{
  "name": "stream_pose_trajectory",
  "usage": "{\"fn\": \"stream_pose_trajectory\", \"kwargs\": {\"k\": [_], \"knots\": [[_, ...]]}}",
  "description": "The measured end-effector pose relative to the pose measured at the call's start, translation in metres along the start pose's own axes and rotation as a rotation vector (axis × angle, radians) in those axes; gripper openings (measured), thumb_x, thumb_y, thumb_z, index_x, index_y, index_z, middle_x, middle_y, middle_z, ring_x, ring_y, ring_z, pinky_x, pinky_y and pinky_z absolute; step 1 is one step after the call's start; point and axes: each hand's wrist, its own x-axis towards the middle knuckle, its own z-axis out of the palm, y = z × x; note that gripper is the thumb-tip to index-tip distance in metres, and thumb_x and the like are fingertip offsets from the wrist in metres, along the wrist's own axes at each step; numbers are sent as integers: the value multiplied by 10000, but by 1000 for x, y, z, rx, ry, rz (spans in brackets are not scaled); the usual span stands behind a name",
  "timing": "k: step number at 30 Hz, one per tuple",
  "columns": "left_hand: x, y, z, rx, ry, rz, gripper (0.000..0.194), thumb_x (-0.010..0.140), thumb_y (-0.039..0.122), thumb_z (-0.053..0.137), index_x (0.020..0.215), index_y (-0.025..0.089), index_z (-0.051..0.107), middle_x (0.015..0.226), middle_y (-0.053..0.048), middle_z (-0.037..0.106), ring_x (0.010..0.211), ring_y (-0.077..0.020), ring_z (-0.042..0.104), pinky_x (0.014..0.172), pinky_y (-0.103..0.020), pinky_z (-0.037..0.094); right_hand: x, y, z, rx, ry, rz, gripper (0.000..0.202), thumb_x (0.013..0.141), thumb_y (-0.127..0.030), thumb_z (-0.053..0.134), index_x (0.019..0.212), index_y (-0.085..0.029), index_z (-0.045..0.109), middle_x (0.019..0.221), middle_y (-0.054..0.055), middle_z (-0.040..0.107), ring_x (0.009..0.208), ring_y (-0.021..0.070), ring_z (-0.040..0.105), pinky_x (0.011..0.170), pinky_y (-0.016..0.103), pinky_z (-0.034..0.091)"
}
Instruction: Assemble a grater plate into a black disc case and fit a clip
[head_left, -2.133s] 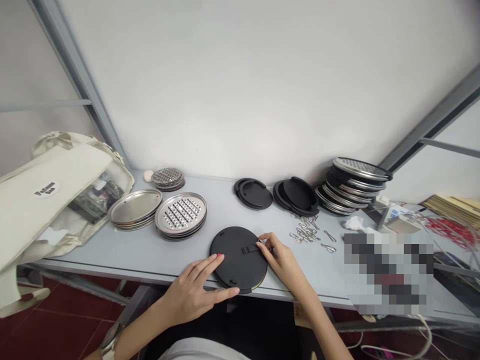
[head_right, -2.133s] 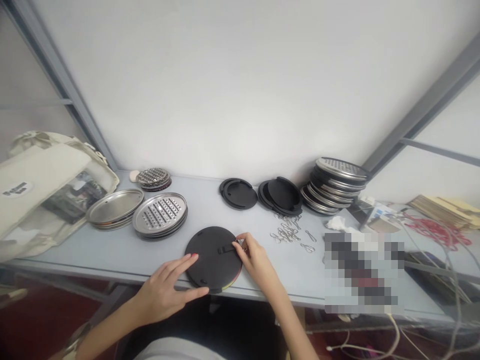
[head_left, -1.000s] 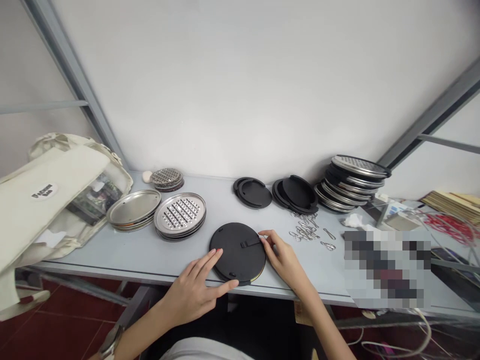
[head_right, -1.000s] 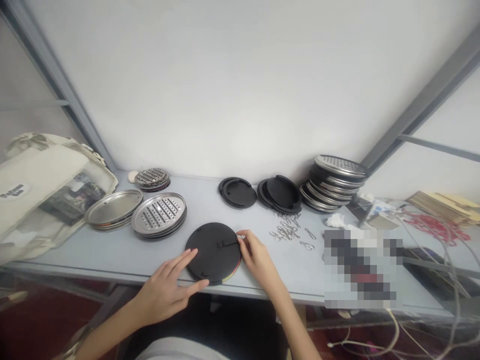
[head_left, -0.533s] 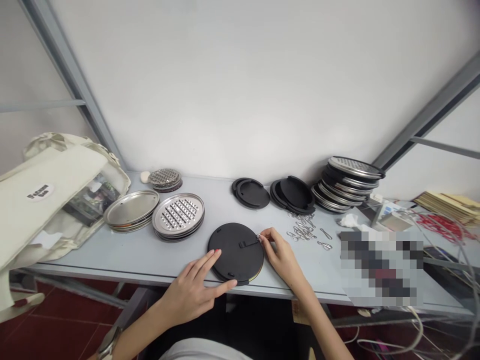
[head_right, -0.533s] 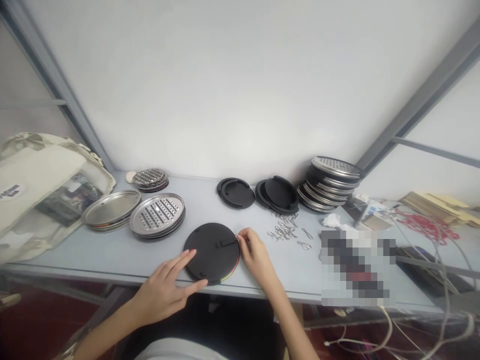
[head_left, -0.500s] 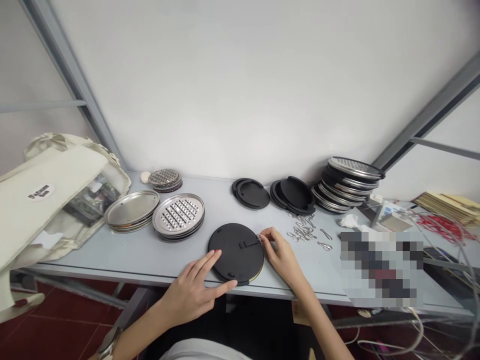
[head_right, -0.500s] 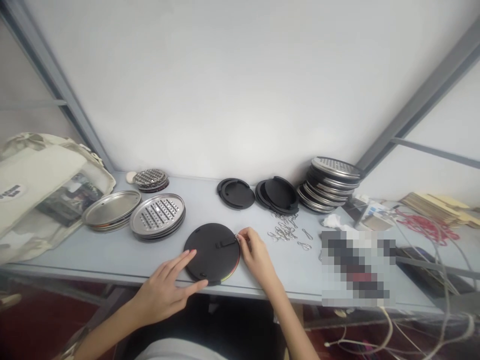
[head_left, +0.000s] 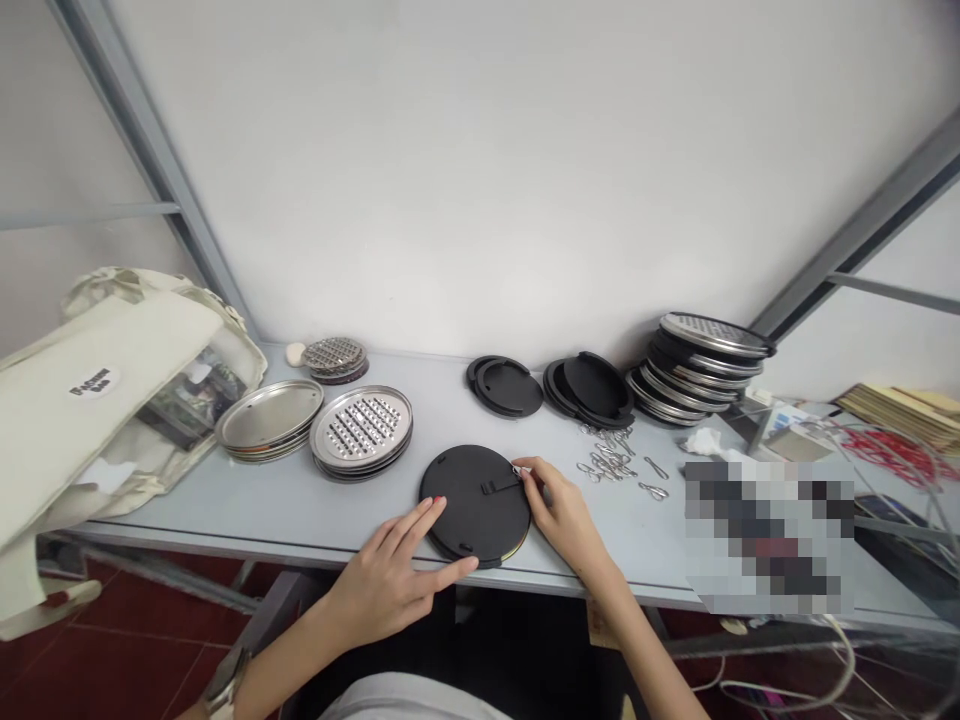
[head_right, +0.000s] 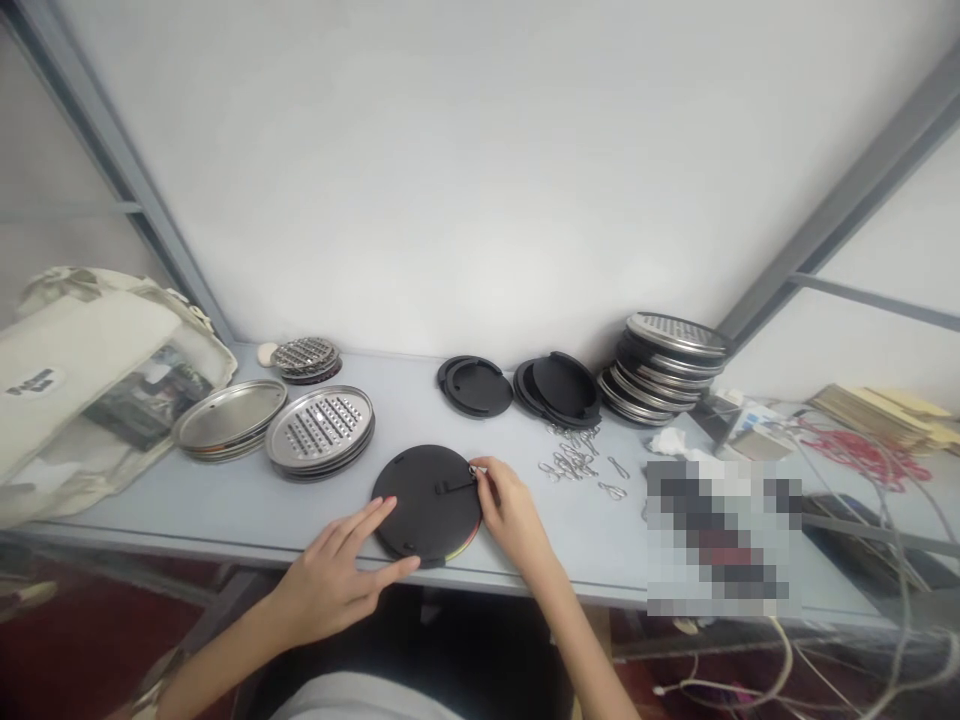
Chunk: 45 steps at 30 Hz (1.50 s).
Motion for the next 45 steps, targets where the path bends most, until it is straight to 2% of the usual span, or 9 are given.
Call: {"fn": "stream_pose_trajectory", "kwargs": {"k": [4, 7, 16, 29, 32, 36, 45], "knots": [[1, 0, -1, 25, -1, 8, 752, 777, 263, 657, 1420, 440, 310, 1539, -74, 248, 1324, -307, 387, 960, -368, 404, 0, 0, -1, -2, -34, 24, 268, 971, -319, 337, 1093, -204, 546, 716, 13, 591, 638, 168, 568, 644, 281, 455], [1, 0, 0, 32, -1, 6, 789, 762, 254, 668, 1425, 449, 287, 1540, -80, 241, 1320, -308, 394, 951, -367, 408, -1, 1, -1, 21, -61, 38, 261, 967, -331, 339, 1110, -203, 515, 635, -32, 509, 554, 145, 511, 573, 253, 429], [-1, 1, 4, -14, 16, -10, 771, 765, 223, 651, 1413, 458, 305, 1550, -135, 179, 1312, -334, 406, 926, -386, 416, -2, 3, -4, 72, -85, 65, 263, 943, -337, 389, 1122, -193, 516, 621, -56, 442, 554, 131, 472, 571, 244, 394], [1, 1, 1, 33, 23, -4, 796, 757, 235, 655, 1422, 461, 280, 1545, -91, 226, 1299, -314, 427, 921, -360, 425, -1, 0, -7, 86, -113, 83, 243, 934, -328, 396, 1098, -201, 523, 582, -75, 352, 526, 120, 416, 543, 234, 340], [2, 1, 1, 36, 28, -5, 801, 759, 228, 653, 1423, 464, 273, 1542, -112, 225, 1304, -315, 422, 916, -363, 430, -1, 0, -7, 88, -125, 89, 223, 935, -322, 401, 1092, -199, 502, 588, -81, 327, 526, 114, 398, 549, 231, 326], [1, 1, 2, 26, 25, 0, 788, 764, 227, 650, 1421, 460, 282, 1536, -149, 218, 1319, -316, 403, 913, -375, 436, -1, 0, -7, 104, -131, 96, 204, 934, -311, 401, 1086, -203, 483, 596, -84, 310, 523, 109, 383, 553, 228, 319], [1, 1, 2, 31, 27, 3, 806, 761, 227, 653, 1429, 456, 264, 1537, -138, 223, 1314, -314, 409, 909, -370, 440, -1, 3, -6, 138, -137, 89, 215, 932, -321, 396, 1091, -203, 479, 591, -84, 331, 535, 114, 370, 558, 226, 327]]}}
